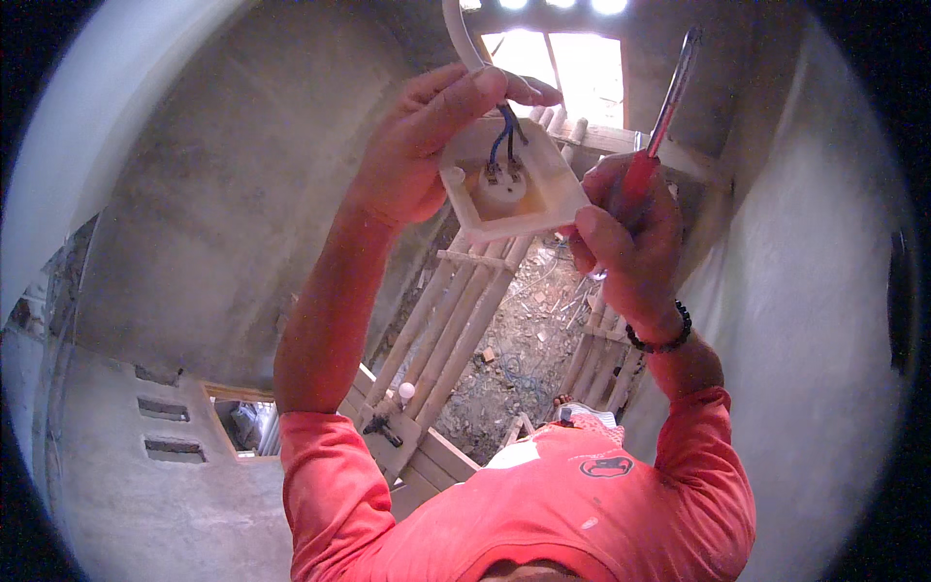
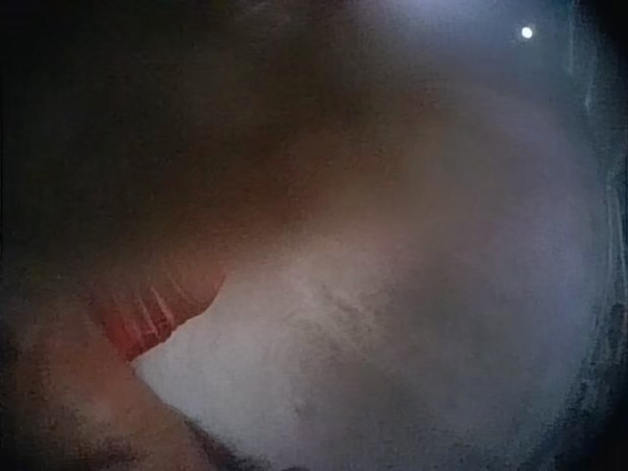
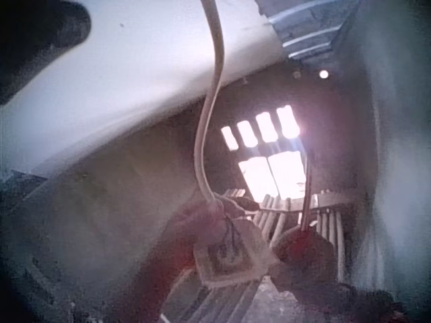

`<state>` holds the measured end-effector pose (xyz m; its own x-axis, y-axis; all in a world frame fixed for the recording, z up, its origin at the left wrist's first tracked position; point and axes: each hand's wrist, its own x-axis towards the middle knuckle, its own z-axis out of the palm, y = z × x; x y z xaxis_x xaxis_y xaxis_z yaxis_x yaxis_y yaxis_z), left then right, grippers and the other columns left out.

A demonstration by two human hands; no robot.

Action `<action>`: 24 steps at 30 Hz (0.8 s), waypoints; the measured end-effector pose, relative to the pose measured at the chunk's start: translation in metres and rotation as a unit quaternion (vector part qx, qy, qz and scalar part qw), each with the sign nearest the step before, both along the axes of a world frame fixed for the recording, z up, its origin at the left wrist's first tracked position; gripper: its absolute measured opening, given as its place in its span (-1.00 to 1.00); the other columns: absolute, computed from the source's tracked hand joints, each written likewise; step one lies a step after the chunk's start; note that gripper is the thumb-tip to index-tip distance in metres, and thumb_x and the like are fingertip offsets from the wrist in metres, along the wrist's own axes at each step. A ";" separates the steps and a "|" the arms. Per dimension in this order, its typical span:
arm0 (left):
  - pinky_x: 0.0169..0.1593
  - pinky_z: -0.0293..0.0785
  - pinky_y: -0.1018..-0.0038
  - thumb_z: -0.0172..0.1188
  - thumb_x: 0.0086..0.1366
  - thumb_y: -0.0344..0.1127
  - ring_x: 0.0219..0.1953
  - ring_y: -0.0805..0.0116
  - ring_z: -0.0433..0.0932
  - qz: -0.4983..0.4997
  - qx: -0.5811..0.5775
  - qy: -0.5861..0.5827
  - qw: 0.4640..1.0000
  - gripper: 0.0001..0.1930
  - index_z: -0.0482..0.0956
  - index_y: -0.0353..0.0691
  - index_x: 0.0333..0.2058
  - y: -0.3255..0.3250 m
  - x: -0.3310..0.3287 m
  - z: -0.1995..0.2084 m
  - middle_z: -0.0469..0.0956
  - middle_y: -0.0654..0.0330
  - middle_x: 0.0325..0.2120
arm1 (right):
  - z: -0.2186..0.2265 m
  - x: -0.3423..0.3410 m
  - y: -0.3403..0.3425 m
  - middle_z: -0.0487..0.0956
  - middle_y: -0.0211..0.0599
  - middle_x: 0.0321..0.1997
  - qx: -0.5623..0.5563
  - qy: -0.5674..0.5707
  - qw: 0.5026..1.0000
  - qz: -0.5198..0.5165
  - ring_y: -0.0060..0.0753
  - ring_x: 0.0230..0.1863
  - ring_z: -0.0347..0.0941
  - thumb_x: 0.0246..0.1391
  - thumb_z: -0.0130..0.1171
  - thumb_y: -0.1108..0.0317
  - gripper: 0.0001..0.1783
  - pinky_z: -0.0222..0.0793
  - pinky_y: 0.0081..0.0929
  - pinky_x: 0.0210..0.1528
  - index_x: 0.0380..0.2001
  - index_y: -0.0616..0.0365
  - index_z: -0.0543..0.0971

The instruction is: The person stands on scaffolding and uses a screwdriver to secure wires into a socket within a plastic junction box.

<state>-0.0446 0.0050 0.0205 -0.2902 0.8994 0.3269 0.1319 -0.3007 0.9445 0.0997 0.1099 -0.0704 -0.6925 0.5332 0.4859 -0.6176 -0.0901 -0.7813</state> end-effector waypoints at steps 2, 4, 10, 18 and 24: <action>-0.29 0.46 0.55 0.05 0.21 -0.16 -0.35 0.51 0.52 0.039 0.010 0.008 0.999 -0.70 0.52 -0.32 -0.29 0.003 0.003 0.001 0.53 0.14 -0.32 | 0.001 0.003 0.005 0.40 -0.48 -0.52 -0.006 -0.028 1.000 -0.009 -0.75 -0.61 0.29 -0.15 0.11 0.50 -0.71 0.21 -0.76 -0.61 -0.27 0.19 0.36; -0.30 0.44 0.59 0.08 0.20 -0.15 -0.37 0.55 0.50 0.087 0.012 0.041 0.995 -0.70 0.53 -0.29 -0.27 0.003 0.002 0.003 0.54 0.18 -0.35 | -0.001 0.009 0.015 0.43 -0.44 -0.47 0.011 -0.054 0.998 -0.010 -0.72 -0.59 0.32 -0.11 0.10 0.46 -0.66 0.25 -0.71 -0.57 -0.18 0.20 0.35; -0.17 0.45 0.48 0.01 0.22 -0.10 -0.26 0.44 0.50 0.195 0.028 0.151 0.969 -0.65 0.48 -0.28 -0.19 0.003 -0.012 0.011 0.50 0.16 -0.20 | 0.007 0.049 0.036 0.47 -0.37 -0.41 0.098 -0.113 0.989 -0.010 -0.65 -0.55 0.33 -0.01 0.02 0.35 -0.55 0.30 -0.64 -0.47 0.00 0.17 0.32; -0.14 0.40 0.51 0.02 0.22 -0.15 -0.23 0.47 0.48 0.212 0.048 0.180 0.959 -0.69 0.51 -0.25 -0.21 0.003 -0.019 0.014 0.52 0.19 -0.22 | 0.008 0.063 0.063 0.46 -0.40 -0.40 0.366 -0.168 0.900 -0.168 -0.69 -0.52 0.31 -0.07 0.06 0.39 -0.55 0.23 -0.69 -0.47 -0.03 0.18 0.34; -0.11 0.38 0.49 0.04 0.21 -0.17 -0.22 0.42 0.48 0.262 0.082 0.234 0.933 -0.71 0.52 -0.28 -0.24 0.011 -0.019 0.013 0.52 0.13 -0.22 | 0.012 0.046 0.060 0.50 -0.37 -0.53 0.375 -0.156 0.899 -0.163 -0.64 -0.58 0.36 -0.15 0.13 0.42 -0.66 0.28 -0.63 -0.52 -0.20 0.18 0.49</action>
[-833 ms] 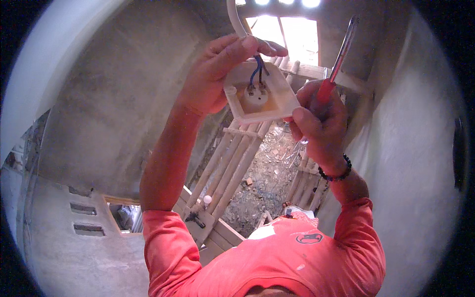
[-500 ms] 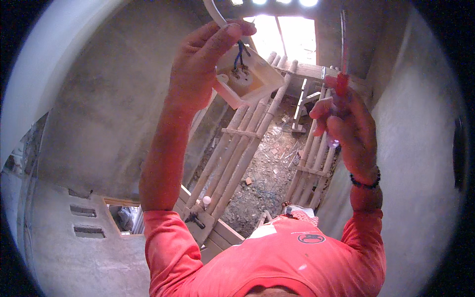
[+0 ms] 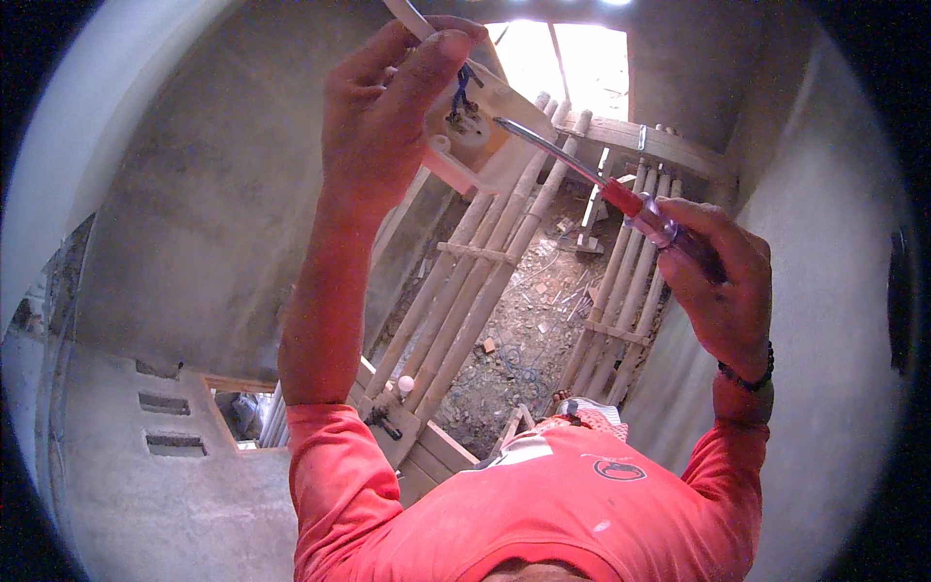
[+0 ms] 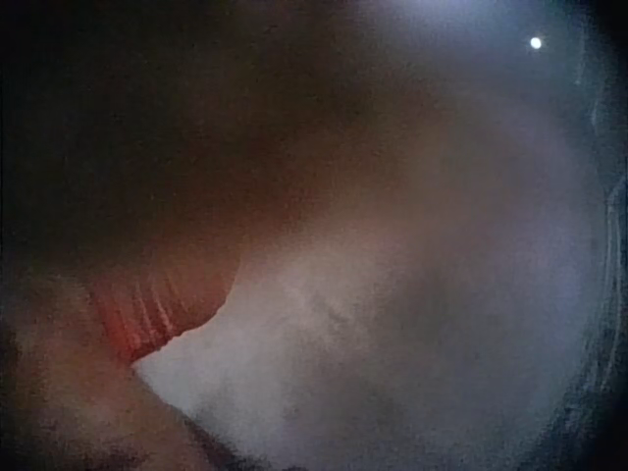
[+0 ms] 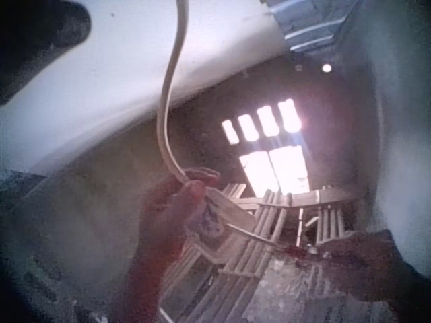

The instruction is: The person stands on scaffolding and uses a screwdriver to secure wires into a socket within a plastic junction box.

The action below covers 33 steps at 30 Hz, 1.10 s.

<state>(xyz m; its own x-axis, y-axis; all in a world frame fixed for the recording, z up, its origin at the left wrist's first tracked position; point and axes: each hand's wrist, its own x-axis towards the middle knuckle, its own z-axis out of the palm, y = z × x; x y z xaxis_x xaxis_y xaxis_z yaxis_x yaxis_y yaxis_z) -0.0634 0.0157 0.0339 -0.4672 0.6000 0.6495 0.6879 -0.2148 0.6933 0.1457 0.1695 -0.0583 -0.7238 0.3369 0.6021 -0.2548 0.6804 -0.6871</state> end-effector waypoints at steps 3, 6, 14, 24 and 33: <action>-0.12 0.39 0.48 0.04 0.22 -0.17 -0.21 0.40 0.48 -0.010 0.019 -0.008 1.000 -0.70 0.52 -0.30 -0.24 0.000 -0.005 -0.002 0.52 0.10 -0.22 | -0.002 -0.011 0.003 0.49 -0.39 -0.57 -0.001 0.017 1.000 0.014 -0.66 -0.60 0.36 -0.16 0.15 0.44 -0.66 0.27 -0.63 -0.54 -0.21 0.17 0.50; -0.13 0.41 0.45 0.03 0.22 -0.17 -0.20 0.38 0.48 -0.006 0.025 -0.047 0.999 -0.70 0.51 -0.30 -0.25 0.001 -0.006 -0.002 0.52 0.09 -0.23 | 0.001 -0.015 0.004 0.48 -0.40 -0.59 -0.018 -0.014 1.000 0.002 -0.66 -0.62 0.35 -0.18 0.13 0.49 -0.66 0.27 -0.65 -0.55 -0.21 0.17 0.51; -0.21 0.45 0.41 0.11 0.14 -0.26 -0.31 0.26 0.52 -0.128 0.104 -0.304 0.938 -0.70 0.44 -0.36 -0.23 0.015 0.005 -0.002 0.49 0.00 -0.28 | 0.013 0.001 0.012 0.48 -0.41 -0.57 -0.038 0.055 0.992 -0.105 -0.64 -0.57 0.37 -0.23 0.11 0.58 -0.66 0.28 -0.68 -0.51 -0.26 0.13 0.48; -0.19 0.35 0.58 0.15 0.15 -0.26 -0.29 0.54 0.45 -0.137 0.062 -0.111 0.982 -0.78 0.56 -0.30 -0.34 0.003 -0.022 -0.036 0.53 0.24 -0.33 | 0.022 0.025 0.009 0.56 -0.32 -0.43 0.053 0.035 0.991 -0.117 -0.56 -0.43 0.49 -0.26 0.24 0.53 -0.69 0.39 -0.64 -0.36 -0.32 0.15 0.49; -0.13 0.33 0.54 0.17 0.13 -0.30 -0.23 0.45 0.45 -0.024 0.079 -0.001 0.997 -0.80 0.55 -0.34 -0.35 -0.060 -0.040 -0.023 0.52 0.14 -0.30 | -0.019 -0.042 -0.029 0.56 -0.32 -0.45 -0.063 0.082 0.993 0.050 -0.65 -0.45 0.47 -0.21 0.26 0.51 -0.73 0.37 -0.68 -0.39 -0.34 0.17 0.51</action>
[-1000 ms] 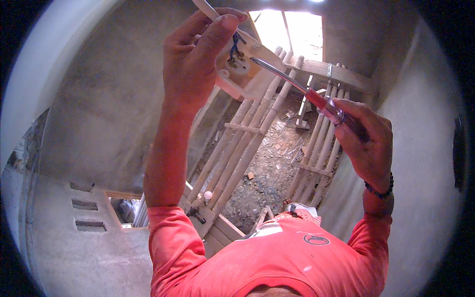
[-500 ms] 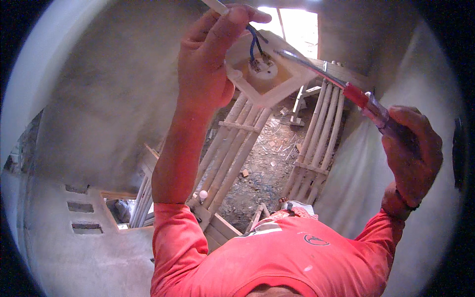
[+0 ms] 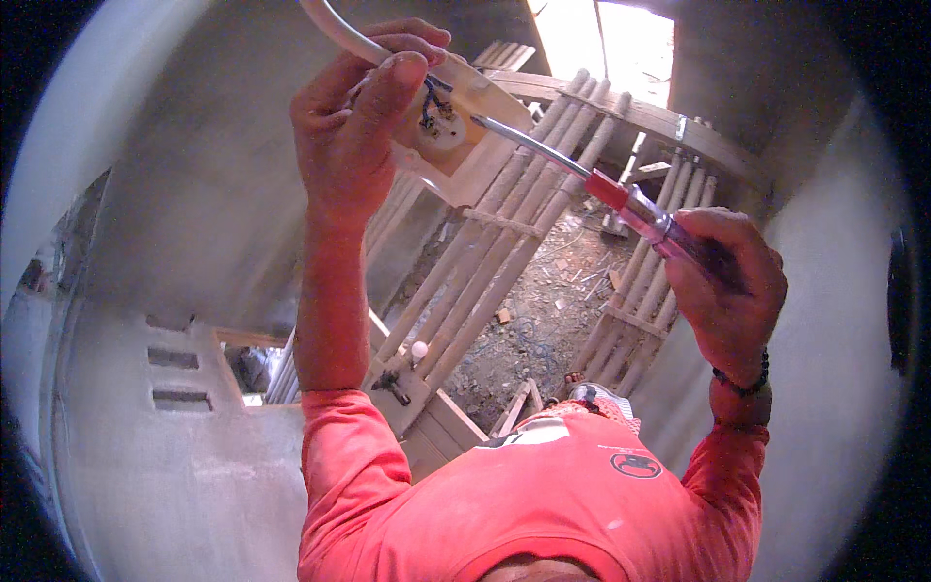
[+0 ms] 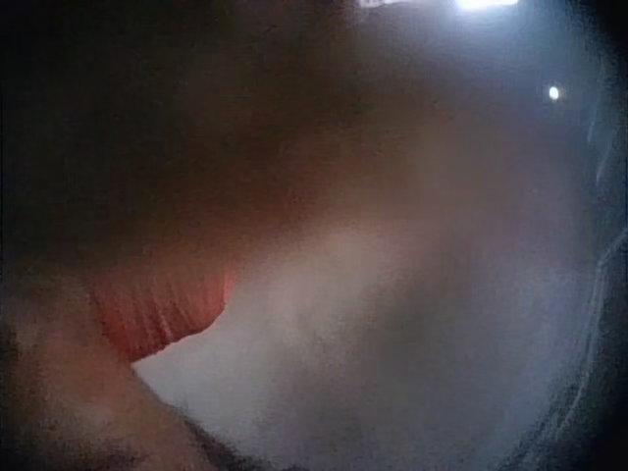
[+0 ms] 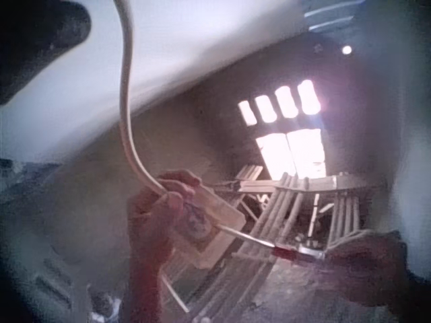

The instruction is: The person stands on scaffolding and uses a screwdriver to secure wires into a socket within a plastic junction box.

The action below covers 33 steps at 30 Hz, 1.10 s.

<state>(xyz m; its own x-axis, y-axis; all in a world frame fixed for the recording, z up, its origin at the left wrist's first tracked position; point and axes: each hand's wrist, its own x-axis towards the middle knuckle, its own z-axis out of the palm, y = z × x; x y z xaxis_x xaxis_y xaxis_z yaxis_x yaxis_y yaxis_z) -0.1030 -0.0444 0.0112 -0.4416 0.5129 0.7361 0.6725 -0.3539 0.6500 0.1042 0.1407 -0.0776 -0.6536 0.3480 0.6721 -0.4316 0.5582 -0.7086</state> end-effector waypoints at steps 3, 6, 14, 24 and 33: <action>-0.12 0.33 0.53 0.16 0.13 -0.29 -0.23 0.45 0.45 0.036 0.002 0.021 0.999 -0.79 0.55 -0.35 -0.35 -0.017 0.003 0.004 0.52 0.14 -0.32 | 0.000 -0.017 -0.016 0.56 -0.34 -0.45 -0.038 0.004 0.999 0.030 -0.68 -0.45 0.46 -0.20 0.25 0.52 -0.74 0.36 -0.70 -0.40 -0.33 0.18 0.51; -0.11 0.31 0.54 0.16 0.14 -0.27 -0.24 0.47 0.45 0.083 0.004 0.013 0.996 -0.78 0.56 -0.35 -0.36 -0.030 0.008 0.007 0.54 0.16 -0.36 | 0.000 -0.025 -0.024 0.56 -0.35 -0.45 -0.035 0.003 0.998 0.048 -0.70 -0.45 0.45 -0.19 0.25 0.52 -0.74 0.35 -0.71 -0.41 -0.33 0.19 0.51; -0.06 0.36 0.43 0.06 0.20 -0.24 -0.20 0.33 0.48 0.164 -0.009 -0.030 0.986 -0.75 0.52 -0.35 -0.34 -0.047 0.027 0.013 0.53 0.05 -0.32 | 0.000 -0.029 -0.033 0.55 -0.39 -0.44 -0.089 -0.011 0.992 0.090 -0.71 -0.45 0.43 -0.16 0.21 0.53 -0.79 0.35 -0.73 -0.42 -0.35 0.20 0.51; -0.06 0.34 0.48 0.06 0.20 -0.23 -0.22 0.35 0.50 0.201 -0.046 0.039 0.978 -0.74 0.55 -0.35 -0.36 -0.049 0.033 0.018 0.55 0.09 -0.34 | 0.002 -0.025 -0.032 0.54 -0.36 -0.40 -0.152 -0.052 0.978 0.134 -0.66 -0.40 0.44 -0.15 0.13 0.58 -0.76 0.37 -0.72 -0.37 -0.30 0.25 0.49; -0.05 0.32 0.47 0.07 0.20 -0.22 -0.22 0.35 0.49 0.208 -0.048 0.026 0.977 -0.73 0.54 -0.36 -0.36 -0.045 0.036 0.017 0.55 0.09 -0.35 | -0.001 -0.029 -0.028 0.52 -0.38 -0.38 -0.139 -0.034 0.981 0.130 -0.66 -0.40 0.42 -0.15 0.15 0.52 -0.74 0.38 -0.69 -0.34 -0.28 0.26 0.48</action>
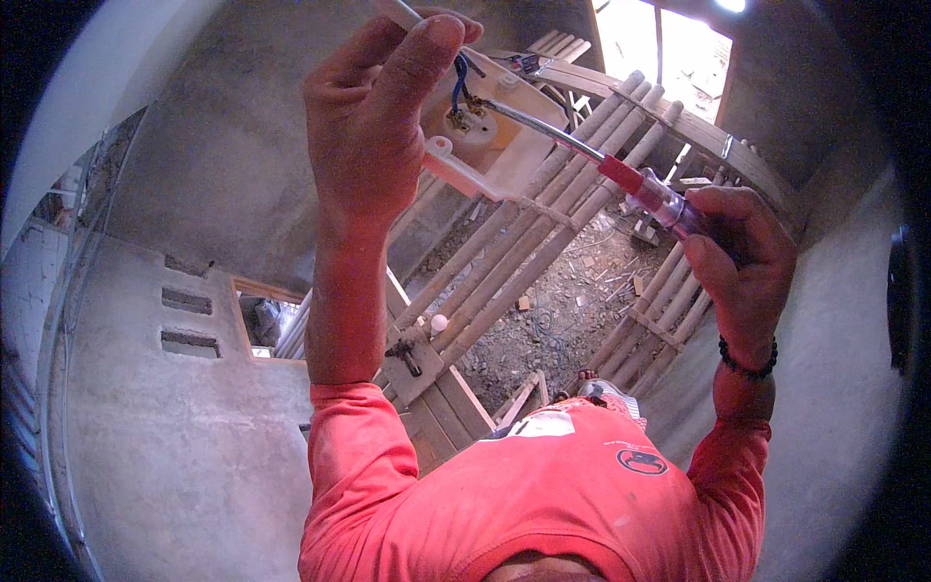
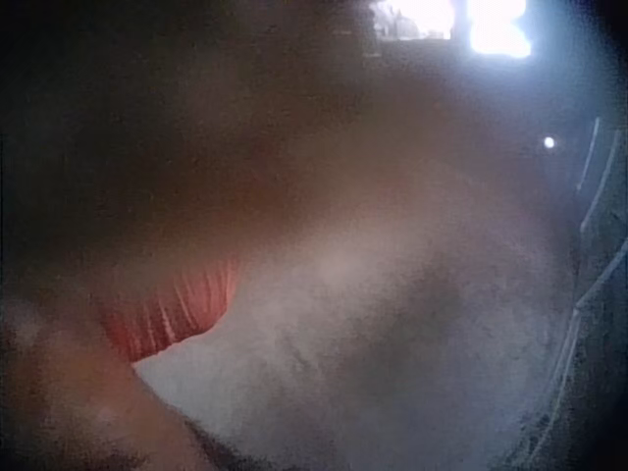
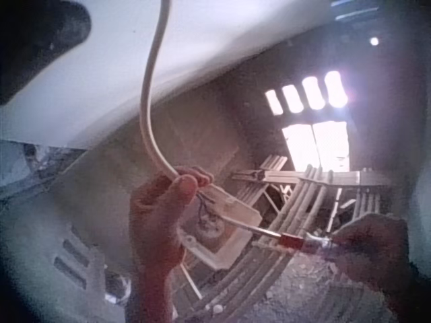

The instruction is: The person stands on scaffolding and uses a screwdriver to secure wires into a socket within a plastic junction box.

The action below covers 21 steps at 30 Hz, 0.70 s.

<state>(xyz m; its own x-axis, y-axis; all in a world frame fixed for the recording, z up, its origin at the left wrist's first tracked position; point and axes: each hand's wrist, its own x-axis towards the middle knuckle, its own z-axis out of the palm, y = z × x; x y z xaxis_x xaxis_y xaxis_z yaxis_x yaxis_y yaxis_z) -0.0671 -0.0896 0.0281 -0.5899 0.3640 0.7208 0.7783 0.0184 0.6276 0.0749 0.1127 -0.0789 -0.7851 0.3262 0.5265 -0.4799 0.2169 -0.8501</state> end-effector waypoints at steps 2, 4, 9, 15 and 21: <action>-0.05 0.32 0.47 0.07 0.20 -0.22 -0.22 0.35 0.49 -0.013 0.013 -0.018 1.000 -0.74 0.55 -0.35 -0.36 0.001 0.001 0.000 0.55 0.09 -0.36 | 0.001 0.002 0.002 0.52 -0.38 -0.38 -0.001 -0.021 1.000 0.004 -0.66 -0.39 0.42 -0.16 0.14 0.54 -0.74 0.38 -0.69 -0.32 -0.28 0.26 0.49; -0.04 0.32 0.46 0.08 0.19 -0.23 -0.22 0.35 0.49 -0.026 0.030 -0.044 0.998 -0.74 0.55 -0.35 -0.36 0.001 0.002 -0.001 0.55 0.09 -0.36 | 0.001 0.004 0.005 0.52 -0.38 -0.38 0.003 -0.033 0.999 0.007 -0.66 -0.39 0.42 -0.16 0.14 0.53 -0.74 0.37 -0.69 -0.33 -0.28 0.26 0.49; -0.05 0.34 0.44 0.08 0.18 -0.29 -0.22 0.33 0.50 -0.063 0.017 -0.054 0.996 -0.78 0.54 -0.36 -0.36 0.002 0.000 -0.003 0.55 0.08 -0.36 | 0.000 0.002 0.016 0.53 -0.37 -0.40 -0.005 -0.041 0.999 0.034 -0.67 -0.44 0.41 -0.13 0.14 0.47 -0.75 0.36 -0.71 -0.42 -0.29 0.26 0.49; -0.06 0.36 0.41 0.07 0.19 -0.31 -0.23 0.31 0.50 -0.090 -0.002 -0.033 0.995 -0.80 0.53 -0.37 -0.37 0.005 -0.003 -0.006 0.54 0.06 -0.35 | 0.007 0.000 0.027 0.54 -0.31 -0.53 -0.063 -0.123 0.986 0.092 -0.75 -0.69 0.28 -0.09 0.14 0.32 -0.72 0.16 -0.77 -0.71 -0.29 0.26 0.49; -0.05 0.36 0.39 0.07 0.19 -0.31 -0.23 0.30 0.50 -0.103 -0.011 -0.022 0.994 -0.79 0.53 -0.37 -0.36 0.006 -0.006 -0.010 0.53 0.04 -0.34 | -0.001 -0.003 0.028 0.53 -0.28 -0.56 -0.142 -0.150 0.965 0.163 -0.80 -0.81 0.15 -0.12 0.15 0.20 -0.60 0.02 -0.81 -0.81 -0.23 0.24 0.47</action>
<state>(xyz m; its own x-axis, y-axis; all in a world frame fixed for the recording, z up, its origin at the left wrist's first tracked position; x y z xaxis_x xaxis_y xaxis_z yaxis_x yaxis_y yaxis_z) -0.0729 -0.0839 0.0185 -0.5322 0.4967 0.6856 0.7382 -0.1241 0.6630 0.0716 0.1411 -0.0797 -0.9734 0.1346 0.1856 -0.2068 -0.1663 -0.9641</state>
